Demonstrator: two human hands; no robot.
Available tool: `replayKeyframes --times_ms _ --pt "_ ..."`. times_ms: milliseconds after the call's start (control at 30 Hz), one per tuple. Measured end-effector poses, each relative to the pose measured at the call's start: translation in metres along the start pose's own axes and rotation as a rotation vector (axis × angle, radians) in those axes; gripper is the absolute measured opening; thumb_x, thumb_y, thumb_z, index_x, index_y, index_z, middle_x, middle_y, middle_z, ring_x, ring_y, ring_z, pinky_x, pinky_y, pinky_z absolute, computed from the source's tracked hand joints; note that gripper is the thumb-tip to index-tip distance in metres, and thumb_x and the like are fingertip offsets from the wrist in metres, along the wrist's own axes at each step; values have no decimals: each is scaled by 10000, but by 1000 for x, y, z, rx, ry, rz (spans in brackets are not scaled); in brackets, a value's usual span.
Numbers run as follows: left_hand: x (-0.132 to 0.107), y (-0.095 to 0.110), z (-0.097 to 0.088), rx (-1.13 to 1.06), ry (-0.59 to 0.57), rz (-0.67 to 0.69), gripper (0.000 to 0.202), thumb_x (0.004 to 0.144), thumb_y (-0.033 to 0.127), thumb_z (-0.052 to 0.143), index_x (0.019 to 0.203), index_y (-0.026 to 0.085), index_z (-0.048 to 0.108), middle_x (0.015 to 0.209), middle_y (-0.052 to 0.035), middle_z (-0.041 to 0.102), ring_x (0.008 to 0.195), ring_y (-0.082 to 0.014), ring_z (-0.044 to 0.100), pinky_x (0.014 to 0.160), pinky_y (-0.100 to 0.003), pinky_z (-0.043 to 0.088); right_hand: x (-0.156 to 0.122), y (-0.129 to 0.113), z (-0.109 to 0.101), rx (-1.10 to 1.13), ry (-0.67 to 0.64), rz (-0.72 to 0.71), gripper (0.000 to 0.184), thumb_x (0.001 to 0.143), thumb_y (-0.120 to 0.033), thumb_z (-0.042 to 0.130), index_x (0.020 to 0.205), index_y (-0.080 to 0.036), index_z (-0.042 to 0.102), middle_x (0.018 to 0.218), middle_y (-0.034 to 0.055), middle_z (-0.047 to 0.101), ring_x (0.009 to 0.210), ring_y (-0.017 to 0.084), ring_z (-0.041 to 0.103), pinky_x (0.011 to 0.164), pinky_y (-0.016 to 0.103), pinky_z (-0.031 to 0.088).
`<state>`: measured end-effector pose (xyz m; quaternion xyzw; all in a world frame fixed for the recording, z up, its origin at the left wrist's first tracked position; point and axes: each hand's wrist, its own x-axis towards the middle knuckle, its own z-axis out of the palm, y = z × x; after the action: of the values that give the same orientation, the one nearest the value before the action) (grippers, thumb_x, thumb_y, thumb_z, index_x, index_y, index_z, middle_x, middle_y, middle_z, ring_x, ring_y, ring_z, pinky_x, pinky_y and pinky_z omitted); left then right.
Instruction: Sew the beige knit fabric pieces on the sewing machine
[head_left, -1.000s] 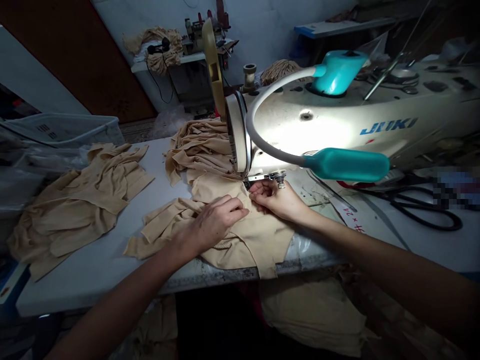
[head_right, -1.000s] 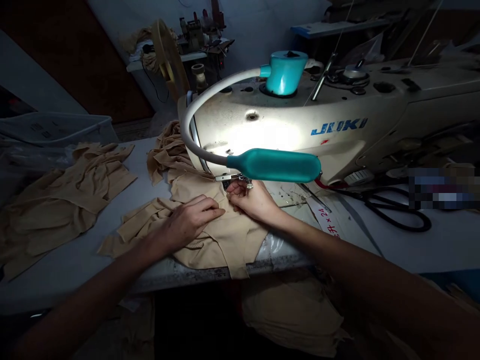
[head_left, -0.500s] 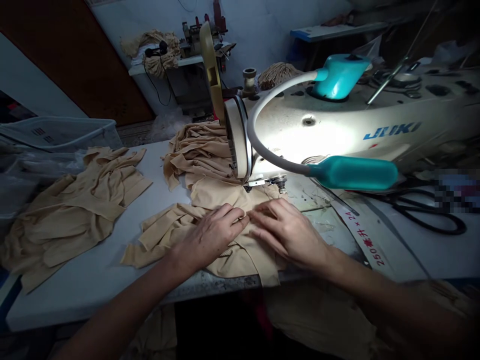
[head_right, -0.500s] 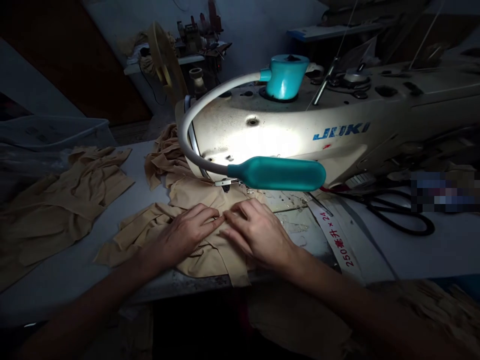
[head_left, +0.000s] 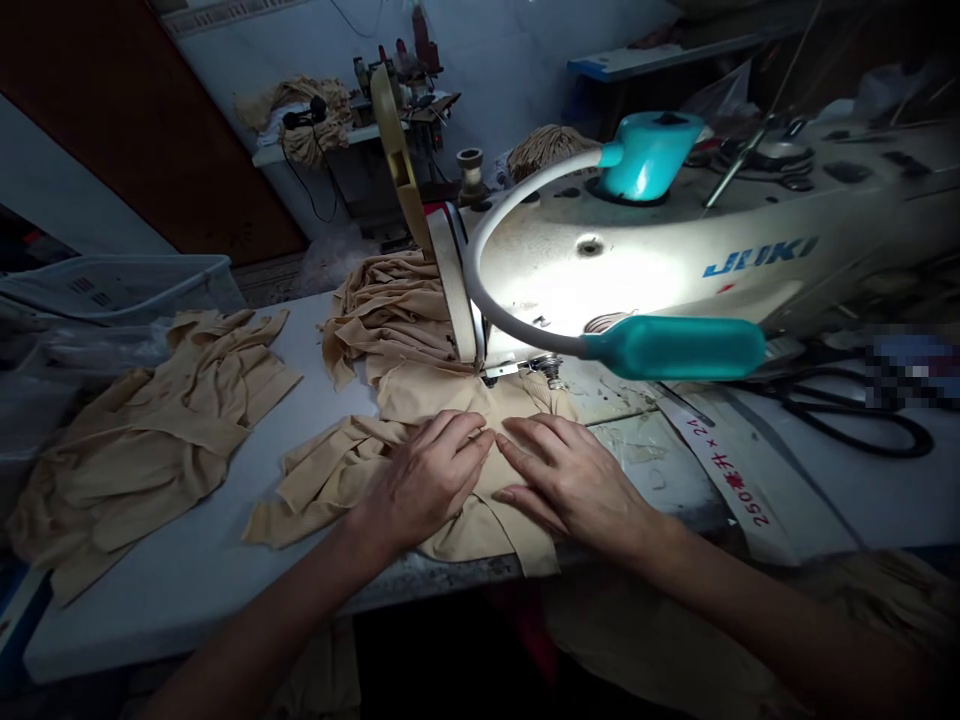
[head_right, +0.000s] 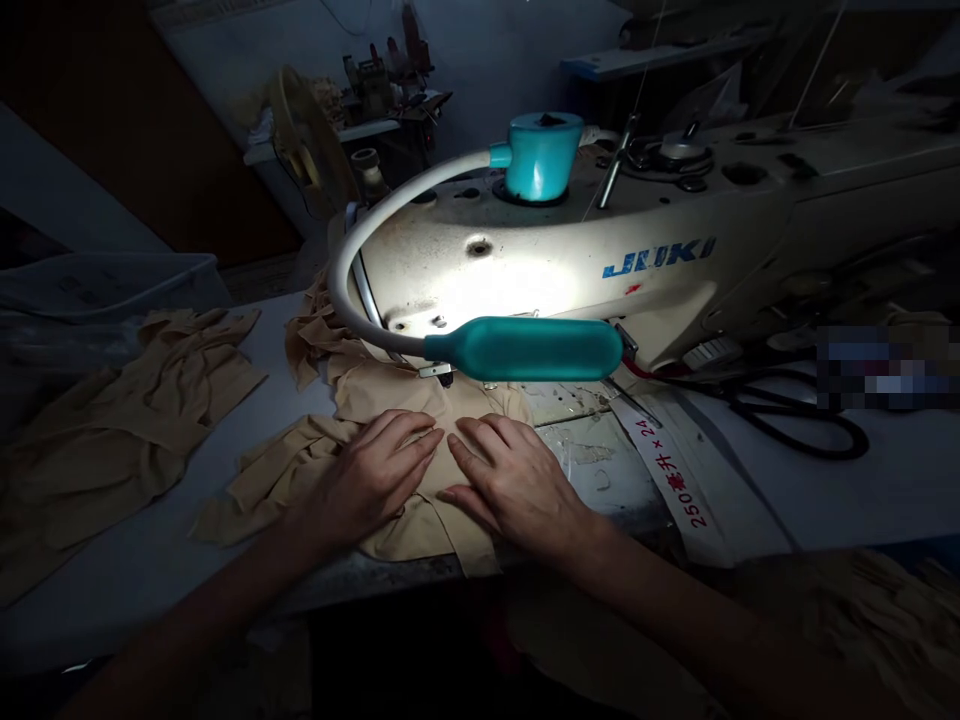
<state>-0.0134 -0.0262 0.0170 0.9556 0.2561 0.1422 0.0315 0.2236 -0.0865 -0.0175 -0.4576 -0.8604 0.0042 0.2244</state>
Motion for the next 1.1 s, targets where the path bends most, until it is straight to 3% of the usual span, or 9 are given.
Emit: replayKeyframes --times_ms 200,433,633,800,1100 --pt "12 4 8 48 -22 -141 356 1129 273 450 1420 154 617 1399 -122 674 1248 -273 590 1068 -452 543 -1 5 1 11 17 -40 522 1069 -493 586 1440 -129 639 1466 183 643 1284 372 581 1009 536 558" --pt "22 -28 16 41 -25 -224 440 1117 267 429 1525 180 572 1542 -83 602 1281 -300 529 1077 -475 513 11 13 0 27 12 -47 514 1070 -506 577 1410 -130 661 1444 190 652 1319 382 563 1034 544 546" --pt "35 -50 15 89 -62 -204 437 1095 255 439 1492 185 607 1376 -107 683 1277 -319 536 1099 -486 480 21 20 -1 16 -1 -8 527 1064 -514 582 1423 -136 661 1425 195 655 1306 390 565 1028 561 546" --pt "45 -61 15 118 -87 -171 345 1084 256 461 1316 203 711 1218 -118 699 1182 -312 584 1037 -476 492 26 23 1 -19 -6 18 534 1084 -520 532 1453 -152 652 1495 204 613 1339 398 550 1036 569 531" --pt "43 -53 17 200 -54 -203 299 1075 238 499 1319 196 667 1271 -122 692 1243 -332 586 1018 -498 517 27 25 2 -26 -10 31 498 1078 -504 558 1457 -194 652 1545 195 579 1361 394 551 1034 582 525"
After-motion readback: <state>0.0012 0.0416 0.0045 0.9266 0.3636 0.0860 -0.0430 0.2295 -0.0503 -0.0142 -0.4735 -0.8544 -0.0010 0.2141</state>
